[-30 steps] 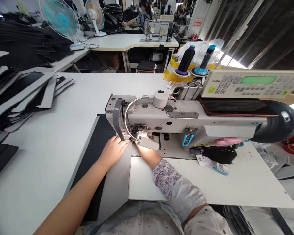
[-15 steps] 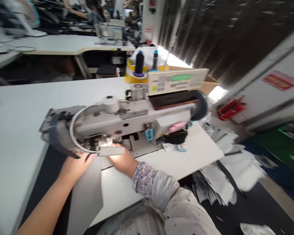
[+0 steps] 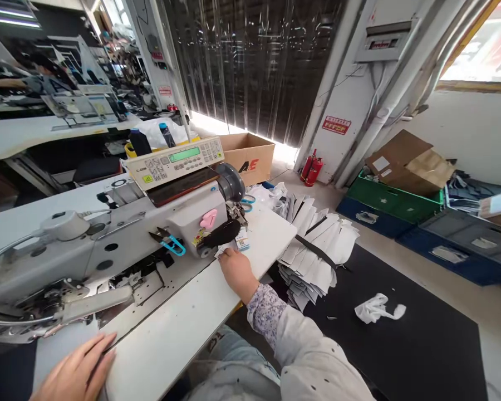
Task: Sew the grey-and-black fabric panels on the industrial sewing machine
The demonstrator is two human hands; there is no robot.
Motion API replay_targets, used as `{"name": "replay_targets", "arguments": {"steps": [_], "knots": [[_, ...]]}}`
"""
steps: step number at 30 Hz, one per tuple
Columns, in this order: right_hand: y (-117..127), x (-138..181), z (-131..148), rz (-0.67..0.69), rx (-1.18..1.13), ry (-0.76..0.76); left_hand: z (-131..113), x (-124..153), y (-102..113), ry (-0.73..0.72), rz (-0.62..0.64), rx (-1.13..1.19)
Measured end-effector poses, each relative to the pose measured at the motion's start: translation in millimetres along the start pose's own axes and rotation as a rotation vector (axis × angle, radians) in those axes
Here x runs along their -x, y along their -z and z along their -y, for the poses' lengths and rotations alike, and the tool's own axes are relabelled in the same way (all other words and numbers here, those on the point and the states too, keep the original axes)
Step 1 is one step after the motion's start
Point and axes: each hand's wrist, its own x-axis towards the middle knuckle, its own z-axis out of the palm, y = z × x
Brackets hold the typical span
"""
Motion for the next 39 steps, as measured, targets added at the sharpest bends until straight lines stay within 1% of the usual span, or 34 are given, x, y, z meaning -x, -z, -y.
{"name": "replay_targets", "arguments": {"steps": [3, 6, 10, 14, 17, 21, 25, 28, 30, 32, 34, 36, 38, 39], "knots": [[-1.2, -0.1, 2.0, -0.019, 0.004, 0.004, -29.8, -8.0, 5.2, -0.115, -0.025, 0.029], [-3.0, 3.4, -0.1, -0.033, -0.010, 0.014, -50.4, -12.9, 7.0, -0.180, -0.022, 0.062], [-10.1, 4.9, -4.9, -0.023, 0.025, 0.075, -63.4, -16.1, 5.8, -0.211, -0.015, 0.103], [-14.8, 1.4, -4.3, -0.009, 0.045, 0.081, -71.8, -18.1, 4.2, -0.202, -0.002, 0.128], [-9.3, -0.2, -2.2, -0.005, 0.047, 0.075, -79.1, -20.7, 2.3, -0.204, 0.010, 0.143], [-0.6, 0.3, -3.1, -0.018, 0.016, 0.053, -92.5, -29.7, -2.6, -0.293, -0.008, 0.162], [-8.6, -1.6, -9.6, -0.029, -0.035, 0.151, -115.0, -47.1, -6.5, -0.374, 0.000, 0.154], [-17.3, -4.2, -14.3, -0.053, -0.084, 0.198, -139.5, -63.5, -7.9, -0.364, 0.069, 0.167], [-18.2, -4.2, -16.2, -0.102, -0.147, 0.209, -157.6, -75.2, -9.0, -0.311, 0.138, 0.222], [-14.8, -2.2, -17.5, -0.174, -0.235, 0.186, -175.4, -87.3, -10.0, -0.199, 0.208, 0.325], [-9.6, 0.9, -18.6, -0.242, -0.329, 0.143, -191.7, -99.3, -10.7, -0.024, 0.265, 0.476], [-5.4, 4.0, -19.8, -0.280, -0.403, 0.138, -206.0, -110.1, -11.2, 0.193, 0.309, 0.649], [-3.6, 6.1, -21.4, -0.295, -0.448, 0.192, -218.1, -118.7, -12.0, 0.397, 0.318, 0.803], [-3.4, 6.7, -22.2, -0.296, -0.459, 0.229, -223.3, -122.1, -12.7, 0.473, 0.310, 0.865]]}}
